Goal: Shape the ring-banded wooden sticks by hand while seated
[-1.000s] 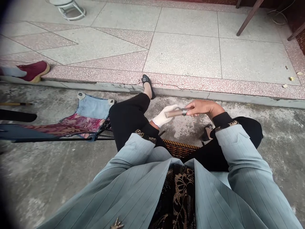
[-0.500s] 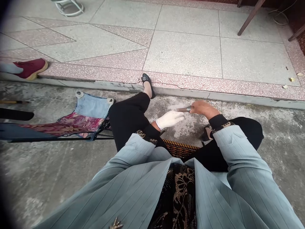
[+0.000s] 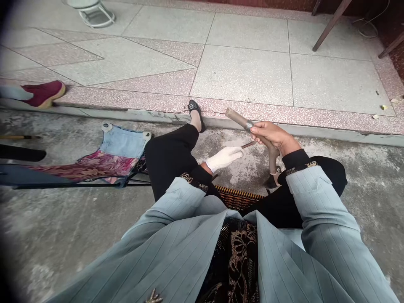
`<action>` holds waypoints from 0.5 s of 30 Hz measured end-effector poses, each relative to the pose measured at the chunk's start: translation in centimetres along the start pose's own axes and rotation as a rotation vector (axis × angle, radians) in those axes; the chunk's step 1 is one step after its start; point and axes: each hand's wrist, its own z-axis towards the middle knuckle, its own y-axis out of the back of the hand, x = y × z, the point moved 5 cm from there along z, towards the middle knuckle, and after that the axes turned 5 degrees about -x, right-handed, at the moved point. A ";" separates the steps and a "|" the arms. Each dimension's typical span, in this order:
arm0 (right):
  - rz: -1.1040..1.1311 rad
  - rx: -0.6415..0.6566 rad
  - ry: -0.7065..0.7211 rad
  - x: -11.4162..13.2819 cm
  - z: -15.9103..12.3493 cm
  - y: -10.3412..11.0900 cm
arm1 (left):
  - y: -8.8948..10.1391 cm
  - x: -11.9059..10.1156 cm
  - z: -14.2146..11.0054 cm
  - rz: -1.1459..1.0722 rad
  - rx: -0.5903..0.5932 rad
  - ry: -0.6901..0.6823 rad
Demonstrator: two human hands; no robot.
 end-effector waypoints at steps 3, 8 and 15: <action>-0.290 -0.238 -0.117 -1.3 0.7 0.4 | -0.5 -0.7 -0.2 0.135 0.037 -0.064; -1.075 -0.007 -0.190 -2.6 1.1 -1.9 | 0.1 -0.3 -0.4 0.320 0.072 -0.082; -0.471 0.636 -0.125 -1.3 -1.6 -4.4 | 1.4 1.7 0.4 -0.057 -0.035 0.016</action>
